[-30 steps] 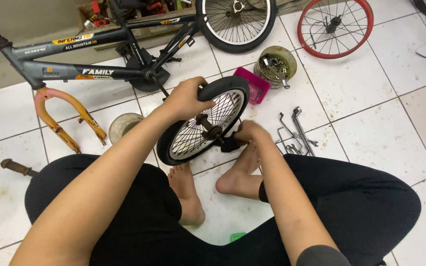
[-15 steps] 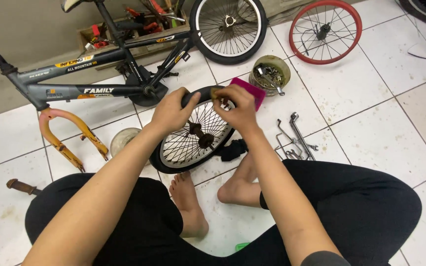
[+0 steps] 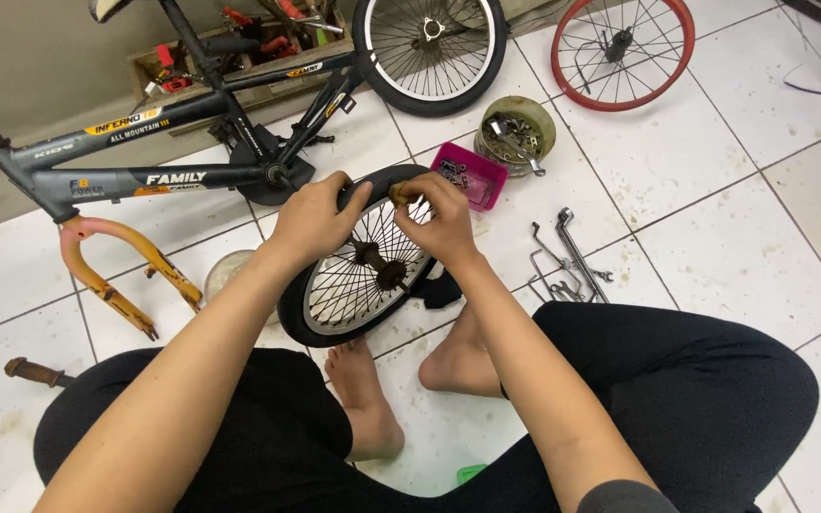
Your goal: Cleaning and mounting a tire onto a bicycle wheel rim while seated on the floor.
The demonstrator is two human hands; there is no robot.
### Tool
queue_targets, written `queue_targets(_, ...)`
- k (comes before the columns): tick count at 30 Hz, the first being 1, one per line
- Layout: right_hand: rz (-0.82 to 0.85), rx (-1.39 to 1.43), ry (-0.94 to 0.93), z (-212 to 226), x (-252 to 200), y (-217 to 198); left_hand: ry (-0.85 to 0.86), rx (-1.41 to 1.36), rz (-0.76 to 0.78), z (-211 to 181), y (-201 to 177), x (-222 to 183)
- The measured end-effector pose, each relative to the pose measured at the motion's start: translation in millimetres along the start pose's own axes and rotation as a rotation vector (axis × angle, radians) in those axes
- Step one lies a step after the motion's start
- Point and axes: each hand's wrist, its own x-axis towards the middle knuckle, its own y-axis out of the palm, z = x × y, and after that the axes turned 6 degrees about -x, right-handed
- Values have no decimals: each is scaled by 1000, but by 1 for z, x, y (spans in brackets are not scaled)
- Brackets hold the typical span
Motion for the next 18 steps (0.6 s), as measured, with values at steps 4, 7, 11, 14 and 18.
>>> queue_targets(4, 42, 68, 73, -7, -12, 14, -9, 18, -17, 5, 0, 1)
queue_targets(7, 72, 58, 178, 0, -18, 19, -15, -12, -16, 7, 1, 3)
queue_targets(11, 213, 46, 64, 14, -28, 35, -27, 128, -7, 14, -3, 7)
queue_targets(14, 262, 9, -8, 19, -40, 48, -34, 170, 8, 14, -3, 9)
queue_targets(18, 230, -122, -102, 24, -44, 50, -43, 149, 52, 10, -11, 4)
